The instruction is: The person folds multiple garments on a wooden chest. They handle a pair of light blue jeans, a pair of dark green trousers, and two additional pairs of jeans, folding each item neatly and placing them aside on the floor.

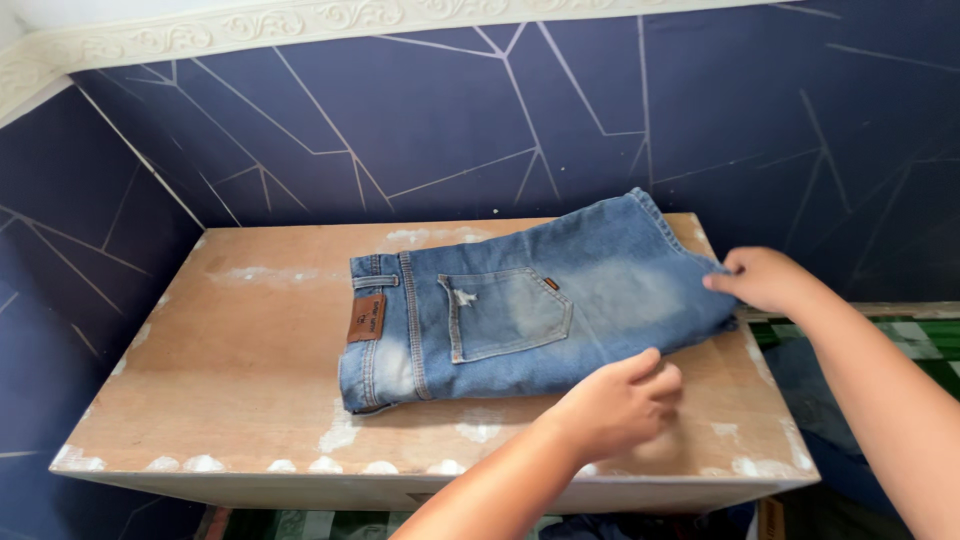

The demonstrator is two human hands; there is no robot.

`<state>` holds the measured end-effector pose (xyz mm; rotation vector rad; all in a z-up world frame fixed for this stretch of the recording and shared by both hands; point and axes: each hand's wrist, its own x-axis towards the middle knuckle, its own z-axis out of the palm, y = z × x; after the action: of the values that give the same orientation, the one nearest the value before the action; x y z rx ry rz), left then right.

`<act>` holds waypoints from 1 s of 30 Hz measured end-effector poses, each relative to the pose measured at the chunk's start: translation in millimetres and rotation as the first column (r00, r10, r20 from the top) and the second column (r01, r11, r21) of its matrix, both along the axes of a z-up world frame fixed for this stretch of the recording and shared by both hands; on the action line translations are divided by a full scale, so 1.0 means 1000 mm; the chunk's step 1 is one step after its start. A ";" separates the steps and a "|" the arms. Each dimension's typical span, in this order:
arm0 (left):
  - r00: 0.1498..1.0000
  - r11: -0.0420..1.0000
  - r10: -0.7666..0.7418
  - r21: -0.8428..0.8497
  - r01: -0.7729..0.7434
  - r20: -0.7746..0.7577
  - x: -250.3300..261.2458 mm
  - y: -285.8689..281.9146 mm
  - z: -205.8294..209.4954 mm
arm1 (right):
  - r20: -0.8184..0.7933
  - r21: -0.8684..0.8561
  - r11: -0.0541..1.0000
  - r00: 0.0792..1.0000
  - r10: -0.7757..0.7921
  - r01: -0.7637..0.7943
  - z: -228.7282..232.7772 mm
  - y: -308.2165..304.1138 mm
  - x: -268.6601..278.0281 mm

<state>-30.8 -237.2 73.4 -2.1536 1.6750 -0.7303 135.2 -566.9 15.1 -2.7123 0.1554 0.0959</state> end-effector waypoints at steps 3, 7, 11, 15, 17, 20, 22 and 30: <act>0.959 0.979 0.174 0.068 -0.193 0.222 0.004 -0.014 -0.009 | 0.035 0.430 0.899 0.993 -0.112 0.086 0.024 0.006 -0.010; 0.912 0.919 0.279 0.193 -0.345 0.300 0.014 -0.020 -0.006 | -0.020 0.623 0.766 0.982 -0.188 0.160 0.049 0.026 -0.022; 0.862 0.861 0.411 0.182 -0.474 0.297 0.012 -0.024 -0.003 | 0.035 0.642 0.742 0.959 -0.280 0.193 0.047 0.046 -0.030; 0.874 0.878 0.400 0.160 -0.452 0.276 0.007 -0.020 -0.006 | 0.056 0.721 0.668 0.945 -0.321 0.184 0.035 0.050 -0.030; 0.936 0.947 0.294 0.072 -0.313 0.194 0.008 -0.013 -0.007 | 0.067 0.755 0.636 0.947 -0.314 0.157 0.030 0.043 -0.028; 0.993 0.992 0.120 -0.041 -0.120 -0.001 0.012 0.007 -0.006 | 0.100 0.692 0.708 0.952 -0.288 0.142 0.020 0.033 -0.028; 0.984 0.992 0.122 0.059 -0.115 -0.128 0.015 0.015 -0.004 | 0.077 0.563 0.804 0.957 -0.280 0.190 0.014 0.032 -0.033; 0.973 0.962 0.188 -0.173 -0.210 -0.131 -0.001 0.007 -0.007 | 0.390 -0.252 0.968 0.914 0.109 -0.007 0.043 0.075 -0.091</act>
<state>-31.3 -230.1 66.3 -2.4931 1.4626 -0.7435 44.6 -491.5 58.1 -2.9117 -0.0408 -0.4957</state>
